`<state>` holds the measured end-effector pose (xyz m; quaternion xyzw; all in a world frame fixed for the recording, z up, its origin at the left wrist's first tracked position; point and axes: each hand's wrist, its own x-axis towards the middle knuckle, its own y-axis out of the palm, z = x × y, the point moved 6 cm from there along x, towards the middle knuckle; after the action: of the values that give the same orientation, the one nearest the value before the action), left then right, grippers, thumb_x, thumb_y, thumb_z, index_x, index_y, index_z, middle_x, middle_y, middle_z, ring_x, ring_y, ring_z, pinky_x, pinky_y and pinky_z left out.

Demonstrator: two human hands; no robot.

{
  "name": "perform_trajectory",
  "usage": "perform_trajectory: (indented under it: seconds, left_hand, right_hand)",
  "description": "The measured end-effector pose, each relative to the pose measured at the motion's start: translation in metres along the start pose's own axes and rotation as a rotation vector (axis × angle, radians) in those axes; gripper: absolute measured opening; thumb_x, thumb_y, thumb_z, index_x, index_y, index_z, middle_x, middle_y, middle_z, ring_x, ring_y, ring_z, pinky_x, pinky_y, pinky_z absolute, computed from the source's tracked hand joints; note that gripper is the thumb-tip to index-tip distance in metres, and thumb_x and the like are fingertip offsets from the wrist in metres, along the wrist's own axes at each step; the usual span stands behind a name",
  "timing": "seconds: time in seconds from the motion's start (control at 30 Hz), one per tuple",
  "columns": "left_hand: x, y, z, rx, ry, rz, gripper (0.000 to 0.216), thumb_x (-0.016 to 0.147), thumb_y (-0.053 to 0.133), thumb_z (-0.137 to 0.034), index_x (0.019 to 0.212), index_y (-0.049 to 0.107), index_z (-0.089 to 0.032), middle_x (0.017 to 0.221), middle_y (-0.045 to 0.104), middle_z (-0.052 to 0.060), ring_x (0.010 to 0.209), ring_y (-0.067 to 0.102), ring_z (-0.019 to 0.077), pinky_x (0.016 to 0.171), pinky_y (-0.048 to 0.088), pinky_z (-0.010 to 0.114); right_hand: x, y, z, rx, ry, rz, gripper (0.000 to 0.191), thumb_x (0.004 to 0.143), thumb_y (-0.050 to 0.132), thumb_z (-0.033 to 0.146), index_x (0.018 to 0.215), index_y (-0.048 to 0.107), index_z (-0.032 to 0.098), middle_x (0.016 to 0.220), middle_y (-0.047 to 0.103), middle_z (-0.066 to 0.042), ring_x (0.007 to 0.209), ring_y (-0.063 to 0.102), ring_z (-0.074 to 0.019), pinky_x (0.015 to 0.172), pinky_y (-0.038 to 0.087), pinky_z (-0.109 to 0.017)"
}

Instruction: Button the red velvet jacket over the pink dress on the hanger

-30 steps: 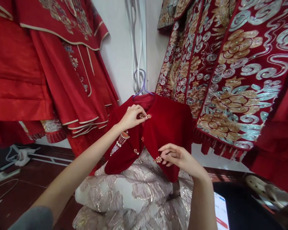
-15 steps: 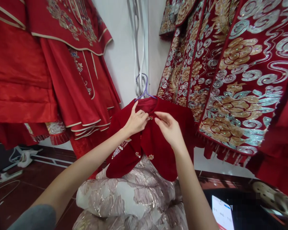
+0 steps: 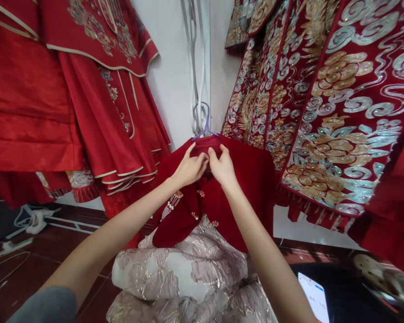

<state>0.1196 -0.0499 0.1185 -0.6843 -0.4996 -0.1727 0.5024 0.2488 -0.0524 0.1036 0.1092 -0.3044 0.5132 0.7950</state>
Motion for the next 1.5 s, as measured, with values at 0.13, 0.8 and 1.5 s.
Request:
perform_trajectory:
  seconds: [0.13,0.8,1.5]
  left_hand:
    - [-0.005,-0.010,0.003,0.369,0.022,0.087,0.010,0.077,0.051,-0.019,0.085,0.057,-0.017,0.065,0.063,0.005,0.075,0.063,0.0226,0.108,0.020,0.045]
    - [-0.040,-0.058,0.016,0.857,-0.079,-0.091,0.030,0.076,0.041,-0.007,0.092,0.067,-0.009,0.073,0.061,0.014,0.108,0.050,0.0341,0.108,0.015,0.057]
    - [-0.039,-0.062,0.010,1.210,-0.267,0.052,0.038,0.080,0.042,-0.020,0.103,0.066,-0.002,0.086,0.068,0.019,0.113,0.051,0.0430,0.107,-0.011,0.068]
  right_hand:
    - [-0.001,-0.019,-0.020,-0.244,0.043,-0.013,0.085,0.079,0.045,0.069,0.137,0.038,0.006,0.137,0.043,-0.026,0.133,0.035,-0.0381,0.108,0.031,-0.053]
    - [-0.013,-0.066,-0.044,-0.924,-0.170,-0.267,0.081,0.090,0.030,0.054,0.142,0.024,-0.008,0.143,0.029,-0.032,0.136,0.017,-0.0424,0.107,0.011,-0.064]
    - [0.017,-0.107,-0.032,-1.168,-0.392,-0.191,0.067,0.094,0.025,0.053,0.133,0.040,0.001,0.139,0.037,-0.030,0.134,0.022,-0.0401,0.107,0.018,-0.055]
